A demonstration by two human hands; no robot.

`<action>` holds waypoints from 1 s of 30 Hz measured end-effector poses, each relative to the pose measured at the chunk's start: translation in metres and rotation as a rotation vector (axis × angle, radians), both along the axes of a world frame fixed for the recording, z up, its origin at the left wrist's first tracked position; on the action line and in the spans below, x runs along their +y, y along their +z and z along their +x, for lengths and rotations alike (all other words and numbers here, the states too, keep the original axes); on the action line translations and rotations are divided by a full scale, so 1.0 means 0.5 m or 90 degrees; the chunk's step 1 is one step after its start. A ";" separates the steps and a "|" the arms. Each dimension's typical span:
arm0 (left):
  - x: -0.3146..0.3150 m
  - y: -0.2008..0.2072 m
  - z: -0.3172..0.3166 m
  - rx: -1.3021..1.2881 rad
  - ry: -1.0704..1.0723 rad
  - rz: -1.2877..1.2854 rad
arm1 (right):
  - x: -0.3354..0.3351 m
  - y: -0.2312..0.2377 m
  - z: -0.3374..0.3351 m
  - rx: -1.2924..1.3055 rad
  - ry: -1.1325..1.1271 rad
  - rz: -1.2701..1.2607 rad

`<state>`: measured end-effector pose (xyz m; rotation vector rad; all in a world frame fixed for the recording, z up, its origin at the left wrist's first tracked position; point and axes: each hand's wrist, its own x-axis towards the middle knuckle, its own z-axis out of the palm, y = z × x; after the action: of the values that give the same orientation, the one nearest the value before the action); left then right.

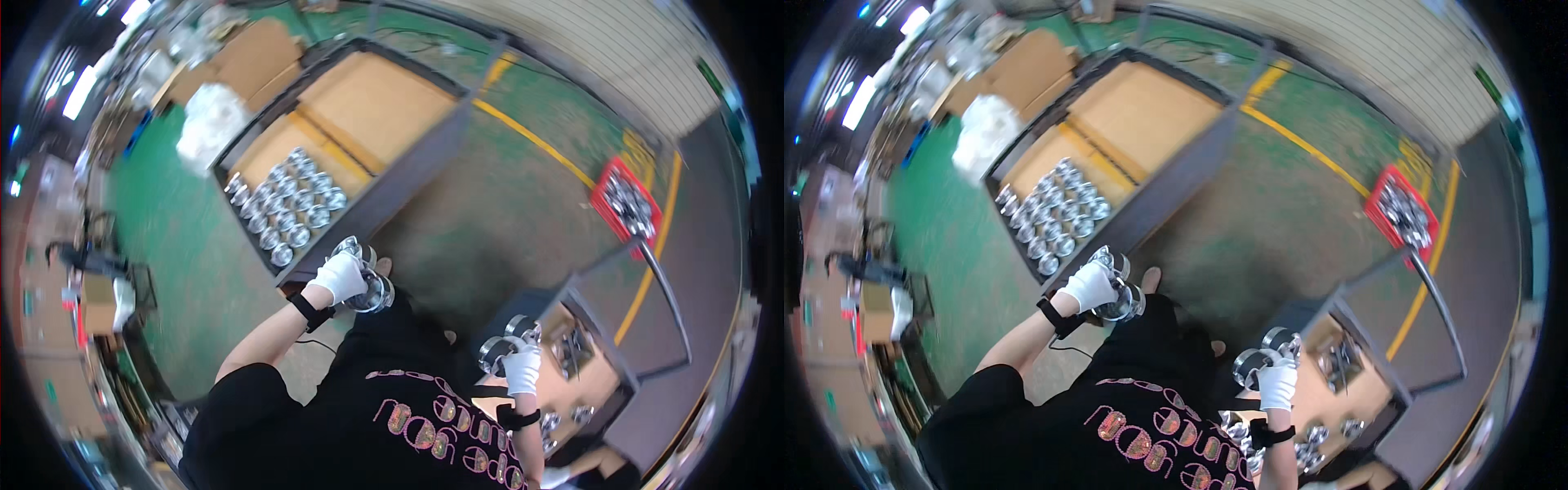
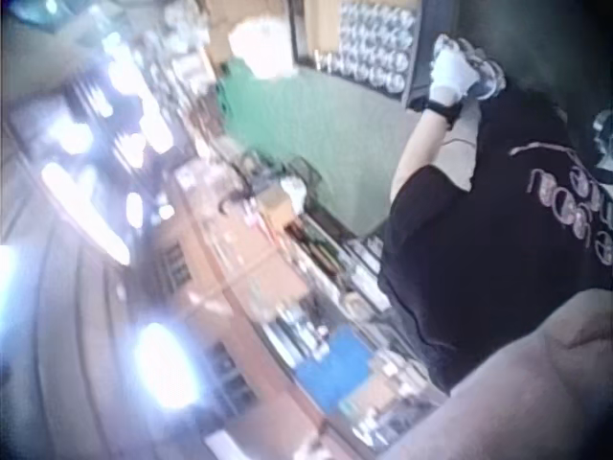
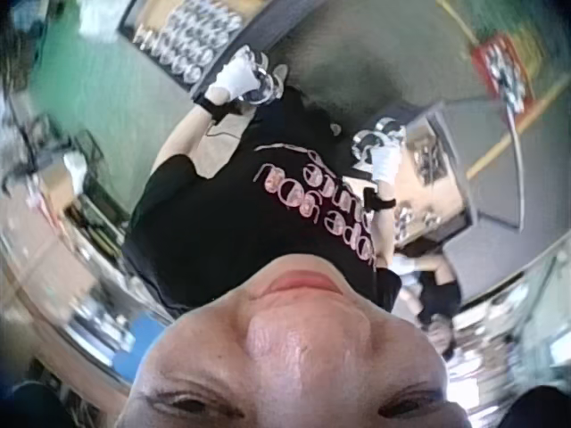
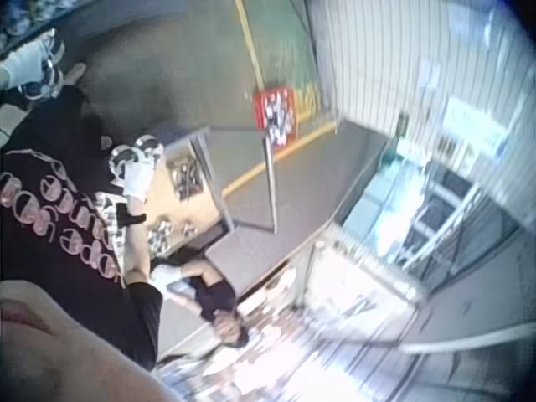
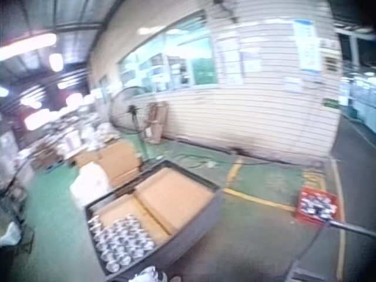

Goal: The recorder is using a small blade or scraper to clean or deburr the interior surfaces of metal pistons on a mobile cart.

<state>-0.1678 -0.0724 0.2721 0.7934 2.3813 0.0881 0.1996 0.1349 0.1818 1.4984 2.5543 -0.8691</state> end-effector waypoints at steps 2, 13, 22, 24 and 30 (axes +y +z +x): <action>-0.111 -0.031 -0.067 0.070 0.002 0.084 | 0.018 0.017 -0.125 0.049 0.141 0.074; -0.446 -0.184 -0.692 0.216 0.199 -0.015 | -0.047 0.082 -0.747 -0.024 0.387 0.016; -0.582 -0.494 -1.158 0.370 0.283 0.009 | -0.078 0.092 -1.106 -0.042 0.494 0.099; -0.554 -0.527 -1.196 0.305 0.294 -0.004 | -0.087 0.094 -1.181 -0.066 0.519 0.126; -0.569 -0.713 -1.251 0.226 0.354 -0.001 | -0.139 0.071 -1.418 -0.016 0.638 0.194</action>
<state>-0.7935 -0.3571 -0.0845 0.1278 2.8777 0.1832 -0.5095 0.0651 0.2174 0.0942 2.9279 -0.3090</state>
